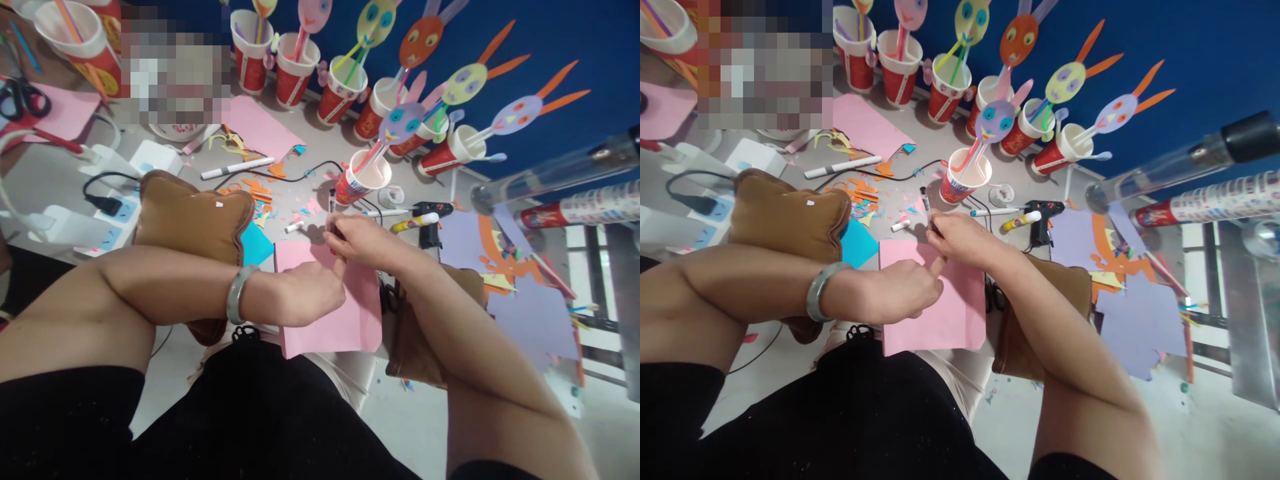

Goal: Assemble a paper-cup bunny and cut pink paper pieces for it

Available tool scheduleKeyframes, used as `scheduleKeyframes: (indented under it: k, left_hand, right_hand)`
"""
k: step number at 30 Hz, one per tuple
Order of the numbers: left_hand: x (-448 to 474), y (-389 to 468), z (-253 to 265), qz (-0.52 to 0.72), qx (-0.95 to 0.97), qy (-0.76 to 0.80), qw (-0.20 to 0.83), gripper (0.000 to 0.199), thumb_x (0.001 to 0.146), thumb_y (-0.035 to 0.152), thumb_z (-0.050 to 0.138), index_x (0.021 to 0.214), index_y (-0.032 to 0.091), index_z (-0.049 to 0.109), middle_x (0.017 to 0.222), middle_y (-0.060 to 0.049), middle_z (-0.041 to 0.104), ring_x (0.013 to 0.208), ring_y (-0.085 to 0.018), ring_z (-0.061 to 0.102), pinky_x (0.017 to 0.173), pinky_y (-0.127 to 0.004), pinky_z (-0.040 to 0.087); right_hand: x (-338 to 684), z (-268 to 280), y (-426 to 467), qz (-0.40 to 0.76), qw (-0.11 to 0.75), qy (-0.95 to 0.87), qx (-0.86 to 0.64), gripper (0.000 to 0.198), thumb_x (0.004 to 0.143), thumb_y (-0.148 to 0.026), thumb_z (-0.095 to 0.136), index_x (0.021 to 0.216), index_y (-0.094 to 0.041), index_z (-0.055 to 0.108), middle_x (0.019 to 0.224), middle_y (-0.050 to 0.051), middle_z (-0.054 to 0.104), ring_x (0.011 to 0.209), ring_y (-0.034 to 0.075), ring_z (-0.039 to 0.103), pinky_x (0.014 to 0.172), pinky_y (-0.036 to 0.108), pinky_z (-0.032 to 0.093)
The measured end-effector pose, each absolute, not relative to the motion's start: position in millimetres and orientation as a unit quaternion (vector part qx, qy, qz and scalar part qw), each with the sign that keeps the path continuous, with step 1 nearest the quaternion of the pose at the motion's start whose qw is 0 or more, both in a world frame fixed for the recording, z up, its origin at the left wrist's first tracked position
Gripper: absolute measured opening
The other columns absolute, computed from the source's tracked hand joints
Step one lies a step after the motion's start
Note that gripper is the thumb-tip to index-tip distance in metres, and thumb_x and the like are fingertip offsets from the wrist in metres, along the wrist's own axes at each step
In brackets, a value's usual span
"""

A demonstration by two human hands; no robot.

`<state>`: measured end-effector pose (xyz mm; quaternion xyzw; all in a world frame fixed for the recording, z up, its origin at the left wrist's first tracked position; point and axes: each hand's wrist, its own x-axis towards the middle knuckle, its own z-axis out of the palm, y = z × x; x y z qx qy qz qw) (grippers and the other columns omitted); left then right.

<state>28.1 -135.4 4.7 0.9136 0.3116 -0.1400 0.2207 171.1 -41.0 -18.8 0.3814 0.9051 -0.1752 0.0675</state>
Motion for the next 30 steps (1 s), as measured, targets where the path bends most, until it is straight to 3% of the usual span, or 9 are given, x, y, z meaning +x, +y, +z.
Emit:
scheduleKeyframes:
  k: [10,16,19,24,30]
  left_hand:
    - [28.7,-134.7,7.0,-0.147,0.913,0.308,0.224,0.033,0.086,0.006,0.058,0.117,0.002,0.068,0.155,-0.037,0.038,0.095,-0.034,0.074,0.065,-0.039,0.061]
    - [28.2,-134.6,8.5,-0.147,0.914,0.306,0.223,0.038,0.084,0.006,0.059,0.12,0.002,0.067,0.156,-0.038,0.036,0.094,-0.037,0.075,0.061,-0.041,0.061]
    - [27.8,-135.0,7.5,-0.146,0.911,0.315,0.222,0.041,0.084,0.006,0.059,0.124,0.003,0.067,0.153,-0.036,0.042,0.097,-0.034,0.074,0.066,-0.038,0.06]
    - [28.3,-135.9,5.2,-0.142,0.912,0.317,0.217,0.048,0.084,0.005,0.056,0.131,0.003,0.063,0.151,-0.034,0.046,0.101,-0.032,0.072,0.072,-0.036,0.06]
    - [30.2,-134.1,9.6,-0.162,0.908,0.32,0.219,0.049,0.086,0.005,0.051,0.133,0.003,0.063,0.158,-0.037,0.034,0.092,-0.033,0.075,0.063,-0.037,0.059]
  right_hand:
    - [181.0,-20.1,-39.9,-0.209,-0.007,0.888,0.409,0.016,0.09,-0.023,0.049,0.075,-0.021,0.054,0.071,0.004,0.064,0.067,0.018,0.057,0.067,0.03,0.041]
    - [191.1,-24.2,-45.1,-0.202,-0.036,0.873,0.443,0.014,0.087,-0.026,0.051,0.075,-0.021,0.055,0.067,0.003,0.064,0.06,0.017,0.055,0.063,0.031,0.04]
    - [199.8,-24.6,-53.6,-0.214,-0.095,0.851,0.47,0.014,0.088,-0.029,0.055,0.076,-0.022,0.055,0.063,0.002,0.062,0.059,0.017,0.057,0.061,0.031,0.042]
    - [215.0,-34.2,-65.6,-0.332,-0.24,0.74,0.534,0.021,0.09,-0.043,0.062,0.087,-0.023,0.054,0.059,-0.002,0.061,0.055,0.02,0.065,0.056,0.032,0.05]
    - [217.9,-50.1,-64.6,-0.443,-0.293,0.646,0.548,0.036,0.083,-0.056,0.071,0.085,-0.025,0.053,0.055,-0.005,0.058,0.05,0.017,0.062,0.055,0.033,0.058]
